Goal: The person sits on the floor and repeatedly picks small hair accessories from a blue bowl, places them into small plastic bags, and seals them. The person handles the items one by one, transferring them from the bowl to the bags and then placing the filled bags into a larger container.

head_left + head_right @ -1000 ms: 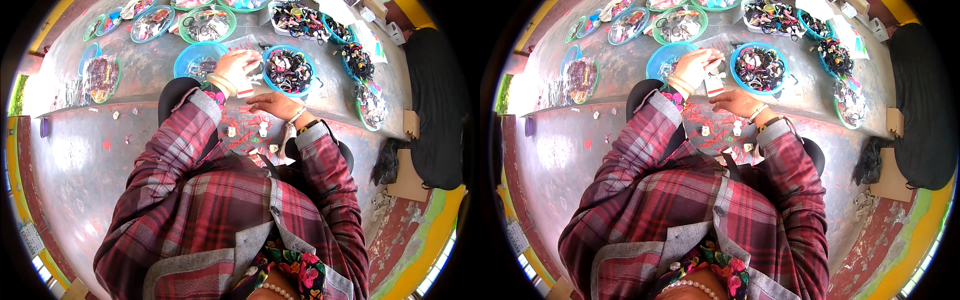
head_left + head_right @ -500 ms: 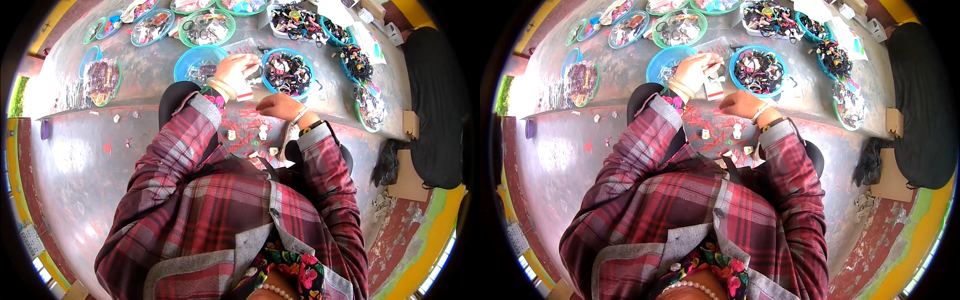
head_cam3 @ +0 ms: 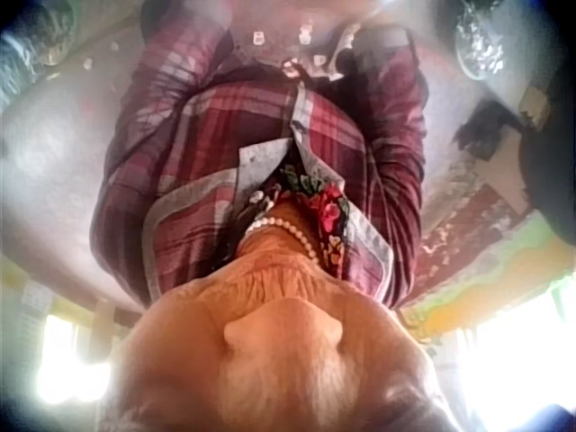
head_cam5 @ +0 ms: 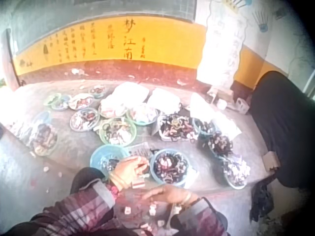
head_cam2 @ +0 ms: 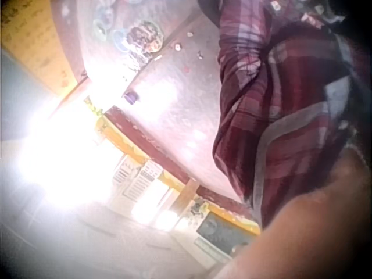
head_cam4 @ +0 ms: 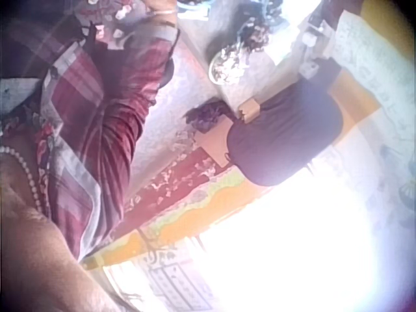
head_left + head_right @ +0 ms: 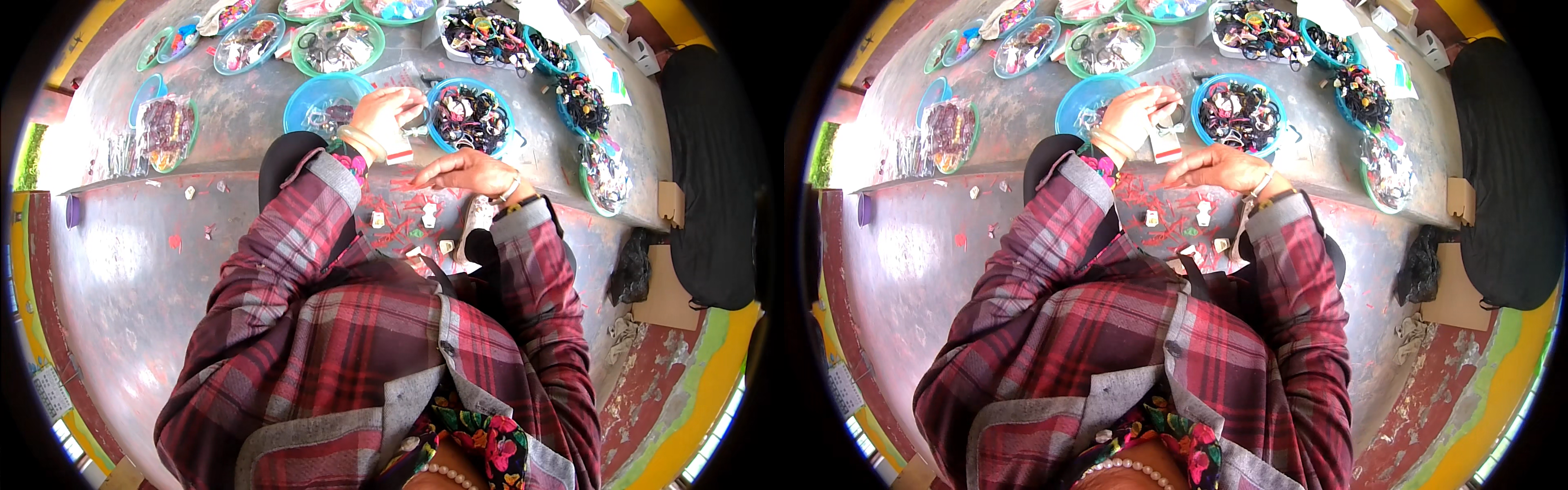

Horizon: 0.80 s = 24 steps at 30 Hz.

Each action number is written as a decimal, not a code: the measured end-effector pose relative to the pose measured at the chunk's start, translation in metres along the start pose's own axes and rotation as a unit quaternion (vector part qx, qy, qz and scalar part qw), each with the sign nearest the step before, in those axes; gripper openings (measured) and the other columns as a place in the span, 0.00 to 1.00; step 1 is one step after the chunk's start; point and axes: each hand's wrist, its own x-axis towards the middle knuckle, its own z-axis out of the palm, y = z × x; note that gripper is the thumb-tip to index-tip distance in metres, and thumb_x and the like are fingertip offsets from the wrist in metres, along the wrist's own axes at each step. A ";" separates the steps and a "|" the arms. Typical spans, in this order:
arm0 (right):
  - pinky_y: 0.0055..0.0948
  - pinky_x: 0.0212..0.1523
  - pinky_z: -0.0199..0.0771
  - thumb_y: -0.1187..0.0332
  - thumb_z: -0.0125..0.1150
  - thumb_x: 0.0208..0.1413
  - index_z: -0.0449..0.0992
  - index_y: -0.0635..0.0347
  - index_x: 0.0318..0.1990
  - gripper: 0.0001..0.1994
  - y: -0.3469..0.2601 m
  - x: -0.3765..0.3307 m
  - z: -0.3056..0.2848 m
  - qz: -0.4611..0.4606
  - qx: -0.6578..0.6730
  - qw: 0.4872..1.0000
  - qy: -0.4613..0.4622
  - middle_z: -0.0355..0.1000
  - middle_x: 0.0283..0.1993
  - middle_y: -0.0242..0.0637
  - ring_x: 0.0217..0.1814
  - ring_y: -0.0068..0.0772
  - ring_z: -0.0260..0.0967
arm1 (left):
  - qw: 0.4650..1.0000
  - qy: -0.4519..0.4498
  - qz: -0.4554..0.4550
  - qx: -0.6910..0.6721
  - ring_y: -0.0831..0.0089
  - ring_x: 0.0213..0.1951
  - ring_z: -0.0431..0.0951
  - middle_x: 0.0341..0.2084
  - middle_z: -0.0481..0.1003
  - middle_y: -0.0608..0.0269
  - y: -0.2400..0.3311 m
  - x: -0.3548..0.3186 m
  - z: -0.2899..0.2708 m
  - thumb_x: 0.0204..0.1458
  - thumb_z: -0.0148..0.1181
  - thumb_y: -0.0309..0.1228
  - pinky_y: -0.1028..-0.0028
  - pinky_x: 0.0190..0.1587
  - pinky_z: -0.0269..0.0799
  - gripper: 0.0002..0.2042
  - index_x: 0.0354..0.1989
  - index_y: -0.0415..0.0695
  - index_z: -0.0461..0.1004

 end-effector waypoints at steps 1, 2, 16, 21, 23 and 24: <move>0.26 0.52 0.63 0.71 0.52 0.50 0.72 0.63 0.45 0.15 0.026 0.004 0.001 0.096 -0.211 0.973 -0.005 0.71 0.46 0.39 0.49 0.29 0.66 | 1.000 -0.004 0.002 0.008 0.61 0.45 0.71 0.40 0.70 0.47 -0.002 -0.001 0.002 0.55 0.44 0.26 0.71 0.51 0.68 0.12 0.39 0.27 0.67; 0.26 0.53 0.62 0.73 0.51 0.50 0.72 0.62 0.47 0.15 0.068 0.014 0.001 0.189 -0.409 0.893 -0.004 0.71 0.47 0.38 0.50 0.27 0.66 | 1.000 -0.014 0.001 0.016 0.61 0.45 0.71 0.40 0.70 0.47 -0.003 0.001 0.006 0.55 0.44 0.26 0.71 0.51 0.68 0.12 0.39 0.27 0.67; 0.18 0.32 0.68 0.73 0.51 0.51 0.74 0.60 0.37 0.08 0.004 -0.003 -0.020 -0.017 0.095 0.956 0.276 0.74 0.32 0.31 0.35 0.21 0.71 | 1.000 0.012 -0.013 -0.003 0.63 0.46 0.70 0.40 0.69 0.50 0.004 -0.002 0.003 0.56 0.44 0.28 0.72 0.51 0.67 0.13 0.40 0.28 0.66; 0.16 0.29 0.61 0.70 0.62 0.46 0.73 0.59 0.36 0.09 0.007 0.008 -0.020 -0.082 0.119 0.897 0.418 0.72 0.29 0.25 0.29 0.15 0.64 | 0.997 -0.021 -0.044 -0.052 0.62 0.45 0.71 0.40 0.69 0.48 0.000 -0.005 0.010 0.56 0.44 0.28 0.72 0.50 0.68 0.13 0.41 0.27 0.65; 0.16 0.28 0.60 0.70 0.62 0.46 0.73 0.59 0.36 0.09 0.005 0.013 -0.014 -0.088 0.102 0.896 0.423 0.70 0.28 0.23 0.28 0.14 0.63 | 0.996 -0.022 -0.067 -0.053 0.62 0.45 0.71 0.40 0.69 0.48 0.001 -0.008 0.015 0.56 0.44 0.28 0.72 0.49 0.68 0.13 0.41 0.28 0.65; 0.15 0.27 0.59 0.71 0.62 0.46 0.74 0.59 0.35 0.08 0.006 0.016 -0.012 -0.089 0.097 0.889 0.438 0.69 0.27 0.23 0.28 0.14 0.62 | 0.997 -0.019 -0.068 -0.043 0.63 0.45 0.71 0.41 0.70 0.49 0.000 -0.009 0.015 0.56 0.44 0.29 0.72 0.49 0.68 0.13 0.41 0.29 0.66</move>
